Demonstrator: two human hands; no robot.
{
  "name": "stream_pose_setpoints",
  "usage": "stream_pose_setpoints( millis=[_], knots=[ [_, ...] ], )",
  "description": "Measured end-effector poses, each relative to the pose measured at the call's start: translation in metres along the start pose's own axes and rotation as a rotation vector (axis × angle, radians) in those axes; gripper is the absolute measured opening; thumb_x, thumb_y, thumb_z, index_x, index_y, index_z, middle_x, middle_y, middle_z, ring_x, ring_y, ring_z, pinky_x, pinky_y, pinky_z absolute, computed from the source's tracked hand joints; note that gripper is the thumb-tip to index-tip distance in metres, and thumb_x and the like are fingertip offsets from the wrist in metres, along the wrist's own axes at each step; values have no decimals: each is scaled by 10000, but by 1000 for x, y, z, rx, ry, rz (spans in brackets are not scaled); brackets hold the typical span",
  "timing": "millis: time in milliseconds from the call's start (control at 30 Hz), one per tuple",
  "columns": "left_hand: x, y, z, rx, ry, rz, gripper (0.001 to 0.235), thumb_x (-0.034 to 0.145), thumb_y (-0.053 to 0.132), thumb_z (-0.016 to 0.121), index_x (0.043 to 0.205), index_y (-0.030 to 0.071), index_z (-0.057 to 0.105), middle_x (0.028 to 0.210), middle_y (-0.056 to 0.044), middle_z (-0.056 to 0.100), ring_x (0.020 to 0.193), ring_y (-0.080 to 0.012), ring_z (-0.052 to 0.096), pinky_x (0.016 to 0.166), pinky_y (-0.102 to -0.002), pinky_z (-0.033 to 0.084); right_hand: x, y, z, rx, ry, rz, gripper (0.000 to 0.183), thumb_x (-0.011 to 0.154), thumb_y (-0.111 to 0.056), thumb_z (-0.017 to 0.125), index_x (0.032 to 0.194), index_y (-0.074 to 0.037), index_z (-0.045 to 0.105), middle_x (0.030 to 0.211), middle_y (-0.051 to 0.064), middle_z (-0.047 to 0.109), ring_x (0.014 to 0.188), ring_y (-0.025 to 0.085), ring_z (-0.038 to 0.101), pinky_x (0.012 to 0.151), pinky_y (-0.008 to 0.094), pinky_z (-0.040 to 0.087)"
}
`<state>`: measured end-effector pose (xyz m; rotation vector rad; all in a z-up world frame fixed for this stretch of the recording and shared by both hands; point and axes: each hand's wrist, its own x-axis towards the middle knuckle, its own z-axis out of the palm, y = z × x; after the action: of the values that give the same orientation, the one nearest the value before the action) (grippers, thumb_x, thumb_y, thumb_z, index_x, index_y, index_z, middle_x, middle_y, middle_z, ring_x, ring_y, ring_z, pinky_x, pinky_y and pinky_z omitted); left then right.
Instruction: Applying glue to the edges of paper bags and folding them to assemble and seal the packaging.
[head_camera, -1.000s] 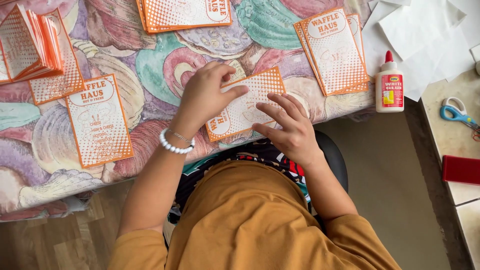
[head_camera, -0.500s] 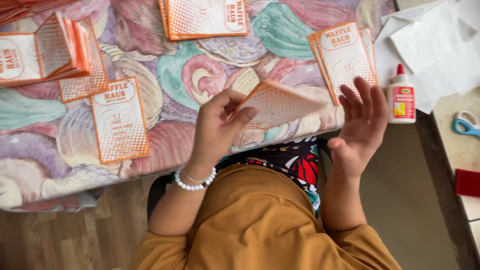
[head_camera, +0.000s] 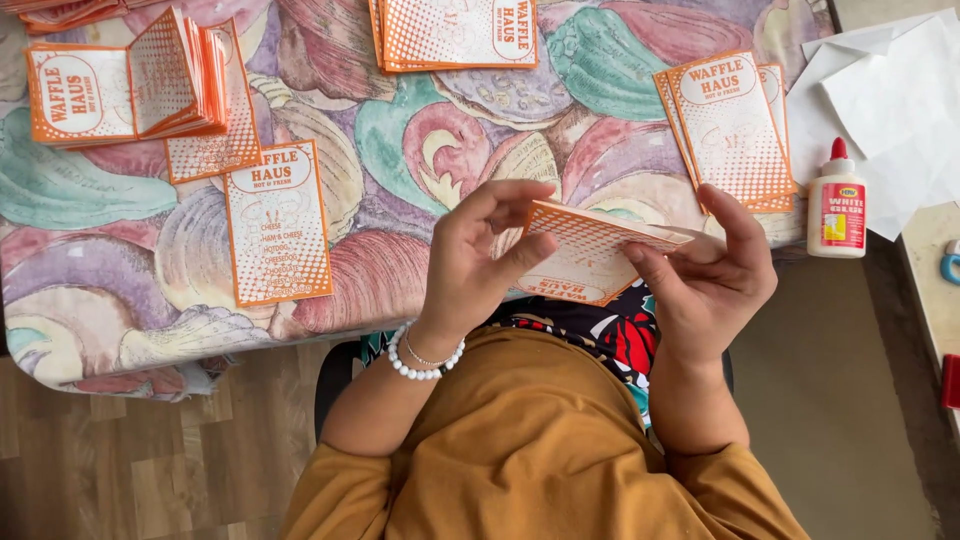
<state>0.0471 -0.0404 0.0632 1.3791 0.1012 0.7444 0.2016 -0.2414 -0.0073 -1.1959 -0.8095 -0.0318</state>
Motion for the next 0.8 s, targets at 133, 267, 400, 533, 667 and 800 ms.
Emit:
stream_pose_setpoints(
  millis=[133, 267, 400, 533, 667, 800],
  knots=[
    [8, -2, 0, 53, -4, -18, 179, 952, 107, 766, 1112, 37, 724, 899, -90, 776, 918, -116, 733, 909, -319, 590, 9, -17, 18, -3, 15, -5, 812, 753, 158, 840, 1446, 152, 417, 895, 310, 704, 902, 338, 747, 892, 426, 603],
    [7, -1, 3, 42, 26, -36, 110, 955, 101, 759, 1049, 48, 747, 871, -94, 793, 950, -91, 708, 907, -302, 582, 19, -32, 34, 16, 39, -35, 723, 814, 160, 789, 1437, 141, 421, 912, 355, 689, 942, 412, 744, 892, 475, 618],
    [5, -2, 1, 65, 26, -33, 104, 944, 81, 766, 1038, 40, 748, 862, -105, 797, 940, -100, 716, 901, -313, 590, 17, -23, 31, 8, 39, -42, 680, 823, 191, 775, 1409, 153, 432, 886, 348, 687, 908, 400, 746, 881, 479, 622],
    [4, -2, 0, 64, 41, -29, 94, 954, 84, 755, 1037, 38, 749, 866, -104, 798, 953, -92, 700, 897, -317, 586, 19, -20, 29, 22, 57, -48, 666, 837, 182, 772, 1415, 135, 444, 905, 356, 686, 926, 400, 745, 891, 478, 620],
    [6, 4, 2, 48, 40, -14, 142, 944, 92, 771, 1078, 47, 750, 900, -113, 797, 961, -124, 728, 910, -348, 586, 20, -20, 29, 19, 86, -41, 637, 859, 184, 761, 1415, 122, 455, 917, 365, 684, 929, 395, 746, 896, 460, 617],
    [4, 6, 6, 163, 113, -34, 132, 954, 177, 751, 1045, 83, 731, 980, -35, 778, 919, -104, 760, 791, -176, 553, 19, -38, 47, -113, 214, 49, 612, 865, 67, 819, 1397, 61, 515, 1018, 274, 709, 916, 309, 748, 899, 328, 621]
  ],
)
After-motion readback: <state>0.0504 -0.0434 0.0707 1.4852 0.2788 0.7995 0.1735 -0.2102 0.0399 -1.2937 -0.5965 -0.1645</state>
